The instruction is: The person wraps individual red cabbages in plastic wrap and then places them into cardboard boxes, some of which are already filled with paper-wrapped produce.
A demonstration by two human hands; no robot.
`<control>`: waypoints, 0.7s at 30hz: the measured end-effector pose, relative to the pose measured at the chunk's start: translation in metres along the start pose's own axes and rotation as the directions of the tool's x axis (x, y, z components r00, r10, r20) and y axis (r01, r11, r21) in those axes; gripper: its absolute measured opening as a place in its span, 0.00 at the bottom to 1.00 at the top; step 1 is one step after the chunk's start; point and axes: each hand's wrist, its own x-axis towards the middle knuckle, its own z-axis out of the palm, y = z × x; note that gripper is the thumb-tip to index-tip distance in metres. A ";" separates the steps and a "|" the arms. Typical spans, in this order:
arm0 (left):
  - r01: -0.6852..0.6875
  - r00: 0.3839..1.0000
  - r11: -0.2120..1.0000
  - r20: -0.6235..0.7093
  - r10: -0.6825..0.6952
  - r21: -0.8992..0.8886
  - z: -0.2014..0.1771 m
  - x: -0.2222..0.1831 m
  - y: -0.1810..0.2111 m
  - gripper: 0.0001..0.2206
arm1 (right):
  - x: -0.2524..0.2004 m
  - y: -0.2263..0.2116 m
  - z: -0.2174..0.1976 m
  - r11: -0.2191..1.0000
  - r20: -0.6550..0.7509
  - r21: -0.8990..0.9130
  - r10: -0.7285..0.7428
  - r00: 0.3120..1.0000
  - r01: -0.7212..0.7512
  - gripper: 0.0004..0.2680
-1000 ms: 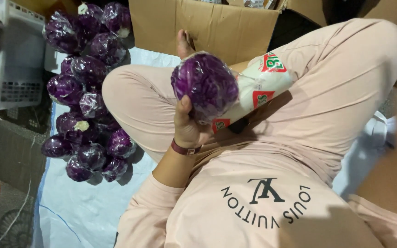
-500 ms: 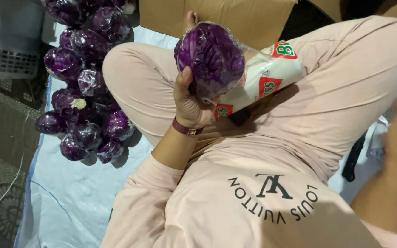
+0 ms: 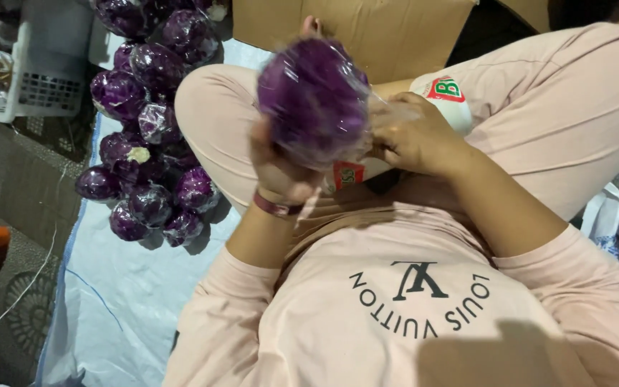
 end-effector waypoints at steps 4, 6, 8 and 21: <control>-0.053 0.993 0.988 0.116 0.036 0.148 0.056 0.029 0.044 0.25 | -0.006 -0.006 0.004 0.996 0.085 0.010 0.087 0.993 -0.088 0.07; -0.101 0.978 0.972 0.201 0.057 0.212 0.075 0.043 0.060 0.26 | -0.004 -0.001 0.008 0.998 0.061 -0.008 0.055 0.997 -0.054 0.09; -0.061 0.990 0.953 0.136 0.021 0.298 0.078 0.046 0.069 0.28 | -0.007 -0.004 0.013 0.988 0.127 -0.033 0.154 0.980 -0.151 0.12; 0.092 0.980 0.979 -0.158 -0.122 -0.184 0.029 0.037 -0.008 0.38 | -0.013 -0.026 -0.079 -0.136 0.153 0.986 0.518 0.842 -0.096 0.13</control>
